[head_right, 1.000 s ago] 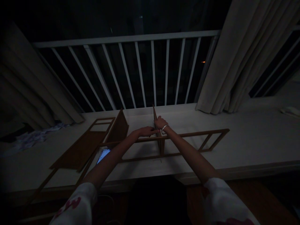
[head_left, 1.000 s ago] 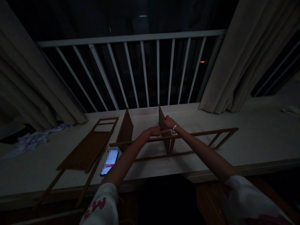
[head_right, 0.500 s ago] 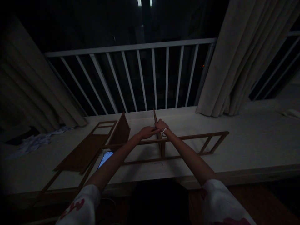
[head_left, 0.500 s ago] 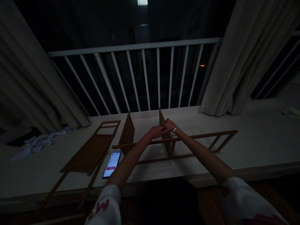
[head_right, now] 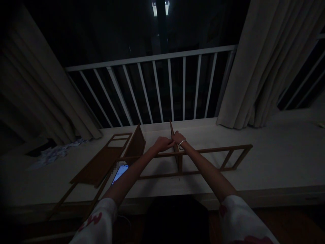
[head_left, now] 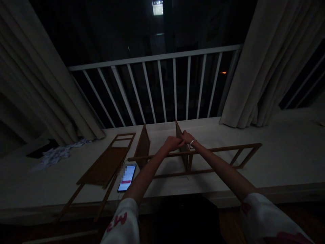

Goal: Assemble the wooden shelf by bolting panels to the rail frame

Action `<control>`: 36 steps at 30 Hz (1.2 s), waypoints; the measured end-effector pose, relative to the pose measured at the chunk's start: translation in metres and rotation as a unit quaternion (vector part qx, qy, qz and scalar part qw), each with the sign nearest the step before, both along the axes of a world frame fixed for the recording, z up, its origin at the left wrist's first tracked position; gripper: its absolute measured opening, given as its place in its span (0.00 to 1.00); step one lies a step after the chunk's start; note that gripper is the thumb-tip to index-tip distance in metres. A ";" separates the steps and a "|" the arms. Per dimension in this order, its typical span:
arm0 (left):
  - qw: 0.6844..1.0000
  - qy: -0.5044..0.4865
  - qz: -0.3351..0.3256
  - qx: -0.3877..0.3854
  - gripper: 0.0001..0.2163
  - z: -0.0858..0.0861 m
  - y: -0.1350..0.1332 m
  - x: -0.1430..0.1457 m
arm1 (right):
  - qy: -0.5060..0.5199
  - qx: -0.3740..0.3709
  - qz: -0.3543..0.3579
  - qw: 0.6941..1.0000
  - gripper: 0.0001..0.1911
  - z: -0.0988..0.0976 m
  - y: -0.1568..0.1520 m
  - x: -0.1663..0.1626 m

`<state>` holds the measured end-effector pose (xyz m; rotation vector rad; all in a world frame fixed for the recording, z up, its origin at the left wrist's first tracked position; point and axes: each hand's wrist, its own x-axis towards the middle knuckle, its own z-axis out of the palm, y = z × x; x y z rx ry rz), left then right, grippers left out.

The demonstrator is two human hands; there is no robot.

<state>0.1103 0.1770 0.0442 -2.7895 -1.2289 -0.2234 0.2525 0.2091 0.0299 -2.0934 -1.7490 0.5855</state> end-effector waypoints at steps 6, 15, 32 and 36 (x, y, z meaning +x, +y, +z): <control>0.999 -0.014 -0.009 0.029 0.26 0.003 -0.004 -0.001 | 0.001 0.000 0.004 1.000 0.18 0.001 -0.002 0.000; 0.994 -0.080 -0.016 0.079 0.21 0.029 -0.020 -0.014 | -0.001 0.010 0.005 1.000 0.18 0.001 -0.005 0.000; 0.873 -0.420 0.145 0.202 0.13 0.108 -0.024 -0.223 | -0.020 0.014 0.004 1.000 0.22 -0.005 0.000 0.001; 0.835 -0.421 0.299 0.189 0.13 0.059 -0.021 -0.293 | -0.026 0.015 0.007 1.000 0.22 -0.006 0.002 0.001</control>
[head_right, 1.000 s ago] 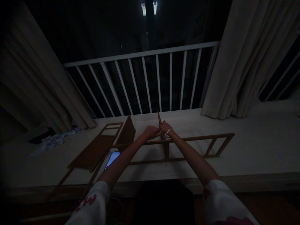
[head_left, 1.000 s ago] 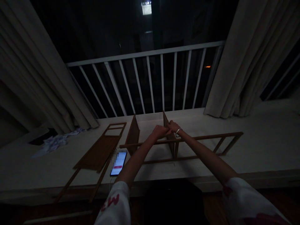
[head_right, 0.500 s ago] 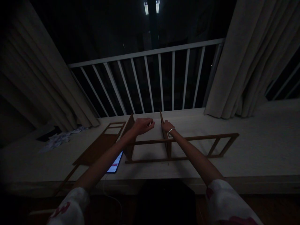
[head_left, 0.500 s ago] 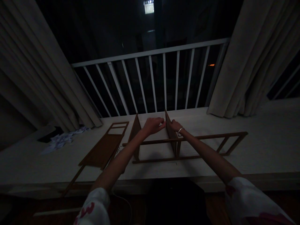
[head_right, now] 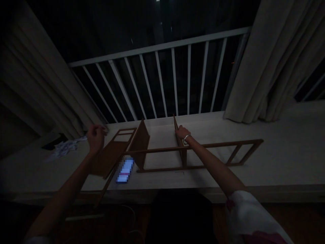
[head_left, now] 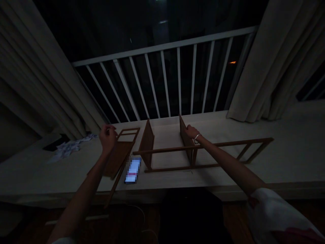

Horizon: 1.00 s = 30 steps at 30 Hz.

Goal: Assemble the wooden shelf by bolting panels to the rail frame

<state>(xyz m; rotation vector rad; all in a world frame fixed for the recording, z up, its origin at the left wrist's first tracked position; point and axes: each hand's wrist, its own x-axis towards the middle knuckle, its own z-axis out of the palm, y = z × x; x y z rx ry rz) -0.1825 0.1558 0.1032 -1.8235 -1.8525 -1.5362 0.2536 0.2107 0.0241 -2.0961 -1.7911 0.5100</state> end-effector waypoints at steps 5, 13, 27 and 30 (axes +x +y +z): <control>0.995 0.024 0.024 -0.097 0.11 -0.074 -0.021 -0.055 | 0.000 0.000 0.008 1.000 0.21 -0.001 0.002 0.000; 0.960 0.059 0.018 -0.272 0.13 -0.163 -0.032 -0.085 | -0.012 -0.001 0.013 1.000 0.21 -0.003 0.005 0.000; 0.905 0.077 0.011 -0.418 0.15 -0.216 -0.023 -0.083 | -0.027 0.004 0.010 1.000 0.20 -0.010 0.011 0.000; 0.902 0.088 0.018 -0.422 0.15 -0.214 -0.024 -0.078 | -0.028 0.005 0.011 1.000 0.20 -0.011 0.012 0.000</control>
